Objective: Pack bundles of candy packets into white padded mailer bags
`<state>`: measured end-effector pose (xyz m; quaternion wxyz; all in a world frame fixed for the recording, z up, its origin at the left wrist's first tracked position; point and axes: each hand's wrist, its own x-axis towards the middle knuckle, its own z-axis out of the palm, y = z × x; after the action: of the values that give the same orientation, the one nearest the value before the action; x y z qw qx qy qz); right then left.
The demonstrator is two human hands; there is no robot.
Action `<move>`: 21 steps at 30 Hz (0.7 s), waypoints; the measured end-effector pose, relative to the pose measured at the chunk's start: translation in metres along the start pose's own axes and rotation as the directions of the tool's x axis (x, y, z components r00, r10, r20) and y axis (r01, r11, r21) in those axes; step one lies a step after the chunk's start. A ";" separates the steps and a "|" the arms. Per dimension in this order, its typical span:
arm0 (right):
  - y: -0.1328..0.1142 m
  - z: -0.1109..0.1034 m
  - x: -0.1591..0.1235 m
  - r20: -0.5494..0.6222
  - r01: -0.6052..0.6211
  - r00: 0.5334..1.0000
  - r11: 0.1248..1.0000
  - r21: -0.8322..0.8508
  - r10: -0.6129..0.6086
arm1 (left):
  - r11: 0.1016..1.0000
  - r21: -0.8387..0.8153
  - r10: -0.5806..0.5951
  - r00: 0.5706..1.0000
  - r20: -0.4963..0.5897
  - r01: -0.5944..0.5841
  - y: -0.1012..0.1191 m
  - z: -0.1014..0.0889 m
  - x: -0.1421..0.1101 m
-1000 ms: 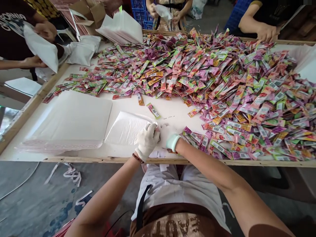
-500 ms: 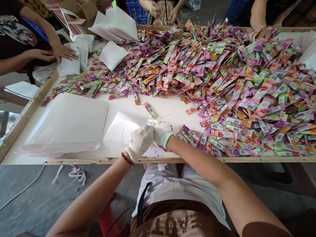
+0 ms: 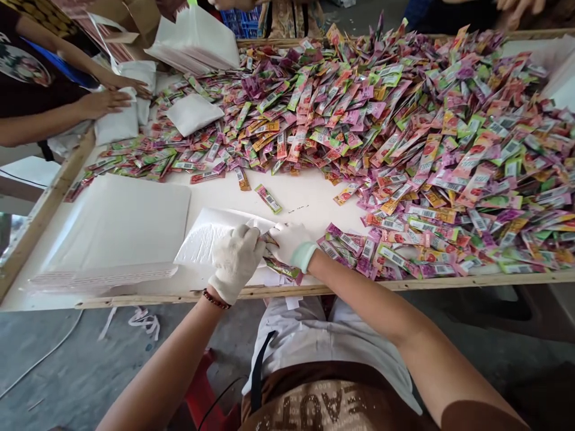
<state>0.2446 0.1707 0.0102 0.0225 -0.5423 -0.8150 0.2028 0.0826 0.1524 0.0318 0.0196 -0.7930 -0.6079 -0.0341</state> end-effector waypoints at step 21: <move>-0.005 0.019 0.010 -0.143 0.037 0.989 0.858 0.512 0.042 | 0.785 -0.617 -0.031 0.999 0.041 0.049 0.002 0.010 -0.007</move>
<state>0.2315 0.1723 -0.0071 0.2265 -0.5314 -0.7269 0.3714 0.0827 0.1461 0.0216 -0.2501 -0.7432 -0.5802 -0.2201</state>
